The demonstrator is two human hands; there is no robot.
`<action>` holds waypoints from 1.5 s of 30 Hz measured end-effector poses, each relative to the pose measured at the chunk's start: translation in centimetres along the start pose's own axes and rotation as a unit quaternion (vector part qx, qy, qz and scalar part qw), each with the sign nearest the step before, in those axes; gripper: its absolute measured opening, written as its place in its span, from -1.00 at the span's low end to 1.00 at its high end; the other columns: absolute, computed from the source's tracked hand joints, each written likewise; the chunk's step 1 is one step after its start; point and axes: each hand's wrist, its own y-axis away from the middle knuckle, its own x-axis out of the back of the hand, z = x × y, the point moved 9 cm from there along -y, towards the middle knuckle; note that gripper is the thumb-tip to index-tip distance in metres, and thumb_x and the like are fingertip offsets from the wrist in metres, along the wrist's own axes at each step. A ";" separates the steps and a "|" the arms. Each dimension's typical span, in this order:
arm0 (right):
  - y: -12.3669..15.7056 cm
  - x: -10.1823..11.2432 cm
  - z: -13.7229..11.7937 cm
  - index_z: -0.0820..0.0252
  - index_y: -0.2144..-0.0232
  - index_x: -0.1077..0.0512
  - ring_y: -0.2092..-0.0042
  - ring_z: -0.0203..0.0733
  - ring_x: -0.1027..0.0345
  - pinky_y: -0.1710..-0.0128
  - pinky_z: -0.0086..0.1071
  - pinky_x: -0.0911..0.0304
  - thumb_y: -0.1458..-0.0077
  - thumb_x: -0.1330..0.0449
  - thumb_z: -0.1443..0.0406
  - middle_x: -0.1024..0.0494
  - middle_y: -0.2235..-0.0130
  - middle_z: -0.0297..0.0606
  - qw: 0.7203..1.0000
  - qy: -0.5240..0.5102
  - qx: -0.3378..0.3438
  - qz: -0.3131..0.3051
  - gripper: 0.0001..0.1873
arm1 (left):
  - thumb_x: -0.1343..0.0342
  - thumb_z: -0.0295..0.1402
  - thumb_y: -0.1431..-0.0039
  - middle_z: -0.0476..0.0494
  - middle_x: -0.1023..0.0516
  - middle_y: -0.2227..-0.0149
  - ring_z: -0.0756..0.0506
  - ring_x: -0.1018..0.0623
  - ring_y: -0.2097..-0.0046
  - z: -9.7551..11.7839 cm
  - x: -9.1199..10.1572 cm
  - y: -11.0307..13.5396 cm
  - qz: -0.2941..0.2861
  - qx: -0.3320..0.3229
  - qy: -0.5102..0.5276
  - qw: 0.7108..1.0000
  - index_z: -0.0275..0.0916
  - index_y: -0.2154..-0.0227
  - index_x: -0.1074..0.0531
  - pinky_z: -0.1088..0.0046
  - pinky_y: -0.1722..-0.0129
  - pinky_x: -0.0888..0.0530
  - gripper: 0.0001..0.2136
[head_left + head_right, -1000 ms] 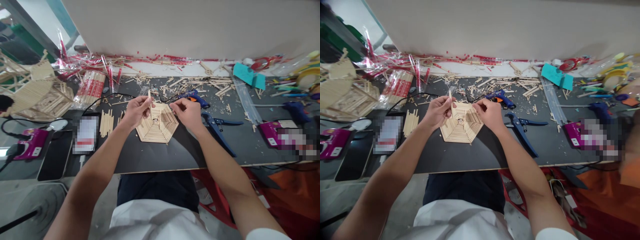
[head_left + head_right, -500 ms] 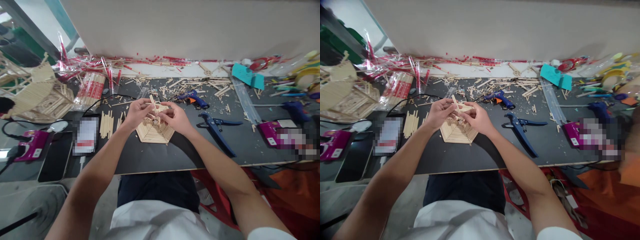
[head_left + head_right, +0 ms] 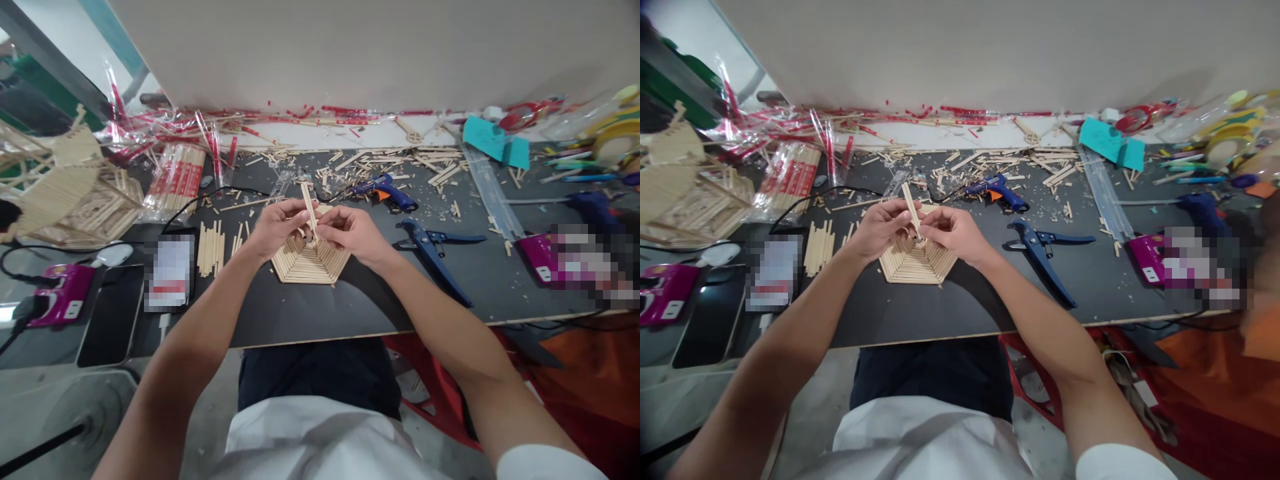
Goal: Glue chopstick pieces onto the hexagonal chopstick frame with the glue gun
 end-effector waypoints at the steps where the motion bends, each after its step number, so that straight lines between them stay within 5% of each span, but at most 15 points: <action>1: 0.1 -0.1 0.0 0.15 0.43 -0.46 0.57 -0.44 -0.16 0.60 -0.45 -0.07 0.17 -0.54 0.05 -0.45 0.54 -0.46 1.000 -0.002 -0.002 -0.008 -0.57 | -0.45 -0.03 0.01 -0.12 -0.67 0.31 0.09 -0.55 0.49 -0.2 0.1 0.0 0.005 0.003 0.008 1.000 -0.26 0.18 -0.61 0.65 0.56 -0.42 -0.55; 8: 0.2 -0.6 0.2 0.12 0.41 -0.44 0.57 -0.40 -0.20 0.62 -0.44 -0.09 0.11 -0.48 -0.03 -0.44 0.54 -0.45 0.998 0.038 -0.020 -0.039 -0.56 | -0.43 -0.07 -0.04 -0.07 -0.62 0.39 0.07 -0.55 0.46 -0.4 0.3 0.2 0.001 0.014 0.025 1.000 -0.22 0.24 -0.61 0.62 0.48 -0.45 -0.65; 13: -0.1 2.7 -1.5 0.14 0.34 -0.49 0.51 -0.29 -0.32 0.54 -0.37 -0.24 -0.02 -0.39 0.00 -0.49 0.49 -0.35 0.983 0.166 0.051 0.055 -0.64 | -0.41 -0.14 -0.10 -0.13 -0.67 0.23 0.09 -0.55 0.44 -0.2 0.8 0.2 0.015 0.015 0.047 0.999 -0.22 0.25 -0.59 0.63 0.50 -0.42 -0.72; 18: 0.6 10.1 -5.0 0.17 0.26 -0.50 0.31 -0.11 -0.44 0.17 -0.12 -0.42 -0.13 -0.28 0.20 -0.59 0.31 -0.18 0.859 0.413 0.145 0.267 -0.82 | -0.35 -0.23 -0.18 -0.12 -0.66 0.24 0.11 -0.53 0.47 -0.3 1.2 0.3 0.044 0.042 0.065 0.996 -0.23 0.24 -0.58 0.61 0.51 -0.41 -0.81; 21: 0.4 14.2 -4.2 0.26 0.14 -0.49 0.00 0.16 -0.43 -0.11 0.10 -0.29 -0.08 -0.33 0.19 -0.57 0.11 0.05 0.771 0.539 0.093 0.327 -0.67 | -0.35 -0.23 -0.19 -0.15 -0.67 0.23 0.11 -0.52 0.48 -0.3 1.1 0.3 0.043 0.049 0.063 0.996 -0.24 0.20 -0.58 0.62 0.54 -0.39 -0.78; 23: -0.2 16.2 -2.4 0.32 0.07 -0.47 -0.12 0.32 -0.33 -0.15 0.20 -0.22 -0.02 -0.40 0.10 -0.50 0.00 0.19 0.743 0.584 0.026 0.327 -0.48 | -0.36 -0.22 -0.18 -0.17 -0.68 0.24 0.11 -0.53 0.47 -0.3 1.0 0.2 0.040 0.047 0.067 0.996 -0.25 0.19 -0.58 0.63 0.55 -0.39 -0.76; 28: -1.3 17.7 0.3 0.40 0.05 -0.46 -0.14 0.33 -0.29 -0.16 0.16 -0.21 -0.03 -0.39 0.11 -0.48 0.03 0.22 0.738 0.601 -0.032 0.305 -0.45 | -0.37 -0.21 -0.15 -0.22 -0.69 0.27 0.09 -0.56 0.48 -0.5 1.2 0.2 0.054 0.056 0.054 0.995 -0.29 0.26 -0.56 0.63 0.55 -0.41 -0.75; 35: -0.6 17.3 -1.2 0.32 0.04 -0.37 -0.11 0.23 -0.37 -0.16 0.07 -0.27 0.05 -0.36 0.27 -0.44 -0.04 0.19 0.749 0.567 -0.007 0.344 -0.48 | -0.31 -0.28 -0.19 -0.25 -0.69 0.34 0.05 -0.56 0.54 -0.1 1.6 0.4 0.092 0.071 0.008 0.993 -0.30 0.34 -0.51 0.59 0.62 -0.37 -0.82; 39: -0.2 16.8 -2.3 0.22 0.02 -0.31 0.06 0.20 -0.46 0.00 0.08 -0.36 0.08 -0.32 0.25 -0.53 0.13 0.01 0.759 0.540 0.019 0.364 -0.46 | -0.26 -0.27 -0.24 -0.23 -0.69 0.36 0.07 -0.51 0.59 0.0 1.7 0.4 0.105 0.074 -0.002 0.992 -0.27 0.37 -0.48 0.58 0.70 -0.26 -0.83; 45: 0.2 14.8 -4.1 0.12 0.14 -0.35 0.23 0.09 -0.47 0.14 -0.01 -0.39 -0.12 -0.23 0.07 -0.56 0.28 -0.09 0.755 0.546 0.080 0.355 -0.65 | -0.18 -0.37 -0.31 -0.23 -0.68 0.37 0.01 -0.63 0.41 -0.1 1.5 0.4 0.099 0.090 0.056 0.989 -0.29 0.42 -0.43 0.51 0.33 -0.57 -0.82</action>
